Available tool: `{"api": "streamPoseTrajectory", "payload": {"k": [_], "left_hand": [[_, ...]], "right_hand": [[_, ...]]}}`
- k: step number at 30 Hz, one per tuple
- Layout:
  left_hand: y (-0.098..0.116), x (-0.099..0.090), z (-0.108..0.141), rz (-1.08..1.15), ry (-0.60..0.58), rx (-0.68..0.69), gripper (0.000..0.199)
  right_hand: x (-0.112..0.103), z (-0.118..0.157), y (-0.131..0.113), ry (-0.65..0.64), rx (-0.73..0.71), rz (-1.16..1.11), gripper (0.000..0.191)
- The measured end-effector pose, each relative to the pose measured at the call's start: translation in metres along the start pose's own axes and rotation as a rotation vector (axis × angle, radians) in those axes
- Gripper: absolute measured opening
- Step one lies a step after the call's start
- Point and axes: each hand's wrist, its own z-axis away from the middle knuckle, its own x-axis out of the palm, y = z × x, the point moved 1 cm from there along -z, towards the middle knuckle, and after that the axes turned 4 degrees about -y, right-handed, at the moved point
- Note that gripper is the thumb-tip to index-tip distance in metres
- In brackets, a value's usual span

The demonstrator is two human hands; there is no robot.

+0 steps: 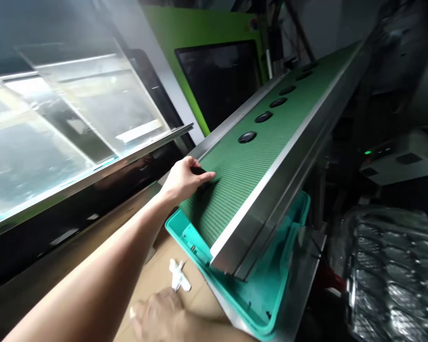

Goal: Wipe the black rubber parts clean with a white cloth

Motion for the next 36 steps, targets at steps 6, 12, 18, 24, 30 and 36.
{"api": "streamPoseTrajectory", "payload": {"k": [6,12,18,24,30,36], "left_hand": [[-0.105,-0.044,0.204,0.864,0.232,-0.665,0.026],[-0.164,-0.004,0.354,1.318,0.554,-1.073,0.010],[-0.154,0.015,0.367,1.515,0.477,-0.934,0.021],[-0.173,0.011,0.379,1.753,0.382,-0.760,0.028],[-0.179,0.026,0.379,1.803,0.374,-0.815,0.025],[-0.163,0.025,0.373,1.811,0.519,-0.609,0.036]], "right_hand": [[-0.005,0.015,-0.004,0.060,0.014,0.029,0.030],[-0.003,0.021,-0.010,0.020,0.029,0.138,0.037],[-0.020,0.019,-0.012,0.205,0.055,0.350,0.038],[-0.036,0.019,0.019,0.116,0.344,0.492,0.023],[-0.048,-0.026,0.006,0.242,0.194,0.465,0.033],[-0.083,-0.125,-0.017,0.104,0.093,0.508,0.031]]}}
